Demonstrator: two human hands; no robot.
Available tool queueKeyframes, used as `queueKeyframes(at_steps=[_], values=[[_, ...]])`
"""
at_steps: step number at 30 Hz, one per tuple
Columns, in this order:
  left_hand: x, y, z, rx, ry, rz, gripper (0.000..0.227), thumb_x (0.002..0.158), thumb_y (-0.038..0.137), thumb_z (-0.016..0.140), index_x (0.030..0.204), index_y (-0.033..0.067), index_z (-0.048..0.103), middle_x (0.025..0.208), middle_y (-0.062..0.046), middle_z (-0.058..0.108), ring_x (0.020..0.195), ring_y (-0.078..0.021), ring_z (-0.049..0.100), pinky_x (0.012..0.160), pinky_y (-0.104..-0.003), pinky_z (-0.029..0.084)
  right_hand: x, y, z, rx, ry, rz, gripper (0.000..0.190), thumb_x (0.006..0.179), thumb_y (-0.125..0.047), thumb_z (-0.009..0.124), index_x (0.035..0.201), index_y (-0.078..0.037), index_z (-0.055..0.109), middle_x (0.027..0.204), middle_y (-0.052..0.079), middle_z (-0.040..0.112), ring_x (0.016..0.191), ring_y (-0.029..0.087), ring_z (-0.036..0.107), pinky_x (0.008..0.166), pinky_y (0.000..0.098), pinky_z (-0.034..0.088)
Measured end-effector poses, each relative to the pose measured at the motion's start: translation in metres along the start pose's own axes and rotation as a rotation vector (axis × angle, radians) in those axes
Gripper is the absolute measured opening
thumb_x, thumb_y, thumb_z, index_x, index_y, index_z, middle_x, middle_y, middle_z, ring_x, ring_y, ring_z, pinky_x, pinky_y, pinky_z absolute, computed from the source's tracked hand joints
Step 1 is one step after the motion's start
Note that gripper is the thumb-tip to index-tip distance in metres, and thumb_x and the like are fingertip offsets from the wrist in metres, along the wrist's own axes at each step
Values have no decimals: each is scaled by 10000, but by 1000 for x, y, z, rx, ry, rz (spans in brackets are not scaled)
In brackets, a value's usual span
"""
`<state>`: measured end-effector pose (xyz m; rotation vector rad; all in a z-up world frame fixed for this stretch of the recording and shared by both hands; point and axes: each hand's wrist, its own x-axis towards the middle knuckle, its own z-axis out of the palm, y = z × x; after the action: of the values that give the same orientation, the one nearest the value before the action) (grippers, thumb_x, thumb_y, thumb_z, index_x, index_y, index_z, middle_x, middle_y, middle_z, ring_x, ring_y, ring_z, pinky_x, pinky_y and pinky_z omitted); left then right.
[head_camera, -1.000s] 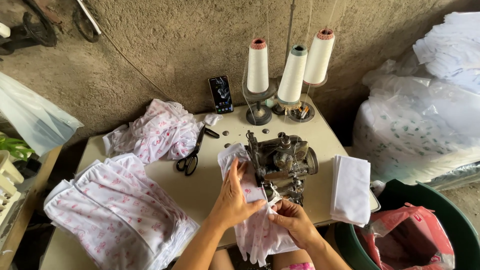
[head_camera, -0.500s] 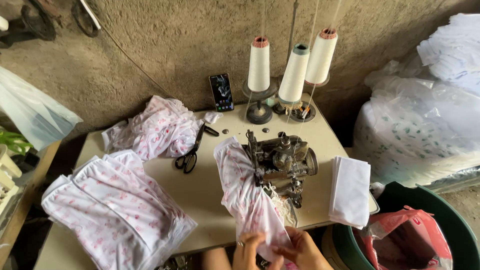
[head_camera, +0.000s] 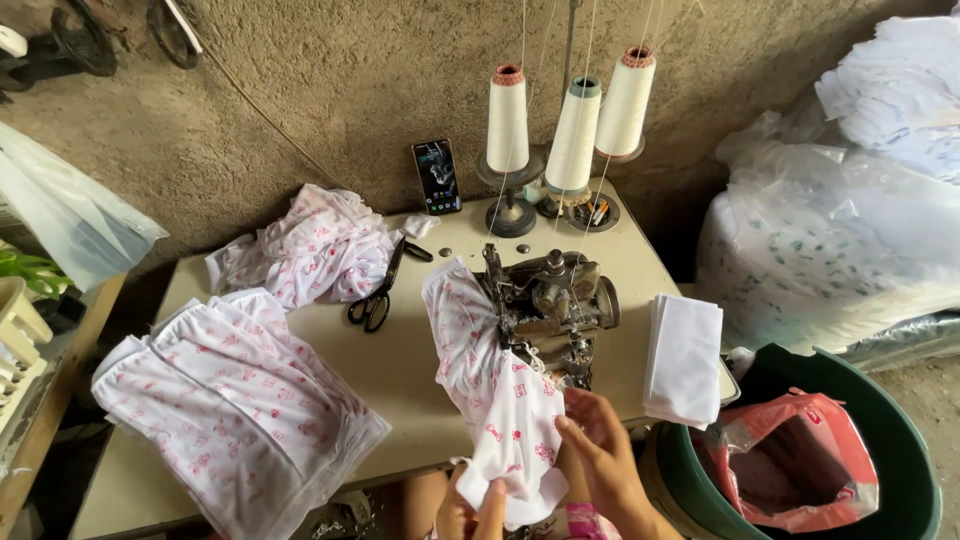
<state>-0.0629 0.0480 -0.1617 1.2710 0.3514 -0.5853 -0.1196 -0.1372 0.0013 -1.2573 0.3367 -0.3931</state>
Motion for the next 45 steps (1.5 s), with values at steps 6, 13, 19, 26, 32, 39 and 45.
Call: queueKeyframes(at_steps=[6, 13, 19, 26, 32, 39, 45], values=[[-100, 59, 18, 212, 397, 628, 328, 751, 310, 742, 1014, 116, 776, 704, -39, 766, 487, -101, 583, 414, -232, 403, -26, 12, -1, 311, -220, 550, 303, 835, -53, 687, 961, 215, 622, 787, 356, 687, 565, 394, 641, 475, 439, 530], [-160, 138, 39, 463, 448, 1257, 138, 779, 195, 756, 719, 97, 680, 880, -14, 781, 764, -67, 738, 596, -204, 637, -26, -36, -58, 191, -224, 236, 70, 815, 76, 728, 862, 125, 710, 698, 199, 676, 512, 230, 572, 446, 330, 473], [-180, 151, 69, 513, 314, 1189, 110, 713, 120, 787, 803, 169, 747, 749, 60, 785, 545, -40, 750, 500, -148, 629, -36, -70, -33, 85, -146, -71, 48, 841, 57, 707, 853, 100, 725, 828, 155, 713, 686, 199, 643, 628, 327, 593], [-187, 145, 105, 452, 48, 1331, 80, 811, 174, 782, 829, 108, 740, 768, -2, 748, 646, -106, 708, 571, -222, 599, -65, -88, -2, -388, -116, -291, 111, 784, -27, 779, 884, 6, 816, 763, 45, 813, 636, 68, 648, 533, 208, 564], [-190, 139, 108, 450, 17, 1343, 79, 803, 98, 792, 857, 74, 740, 765, -24, 723, 668, -122, 716, 627, -227, 628, -76, -101, 1, -359, -98, -169, 173, 808, 3, 720, 937, 33, 832, 791, 91, 844, 653, 125, 739, 600, 243, 686], [-193, 132, 103, 420, -102, 1207, 247, 833, 51, 723, 1058, 147, 754, 913, -50, 767, 733, -133, 755, 670, -234, 644, -72, -109, -6, -562, -169, -328, 151, 805, -196, 768, 858, -61, 810, 686, -2, 785, 603, 54, 661, 532, 211, 546], [-132, 116, 98, -108, -567, -150, 371, 862, 327, 576, 1046, 7, 537, 892, -234, 733, 770, -319, 744, 656, -339, 610, -44, -93, -33, -548, -253, -253, 158, 792, -89, 832, 754, -85, 679, 607, -23, 644, 521, 58, 504, 459, 218, 400]])
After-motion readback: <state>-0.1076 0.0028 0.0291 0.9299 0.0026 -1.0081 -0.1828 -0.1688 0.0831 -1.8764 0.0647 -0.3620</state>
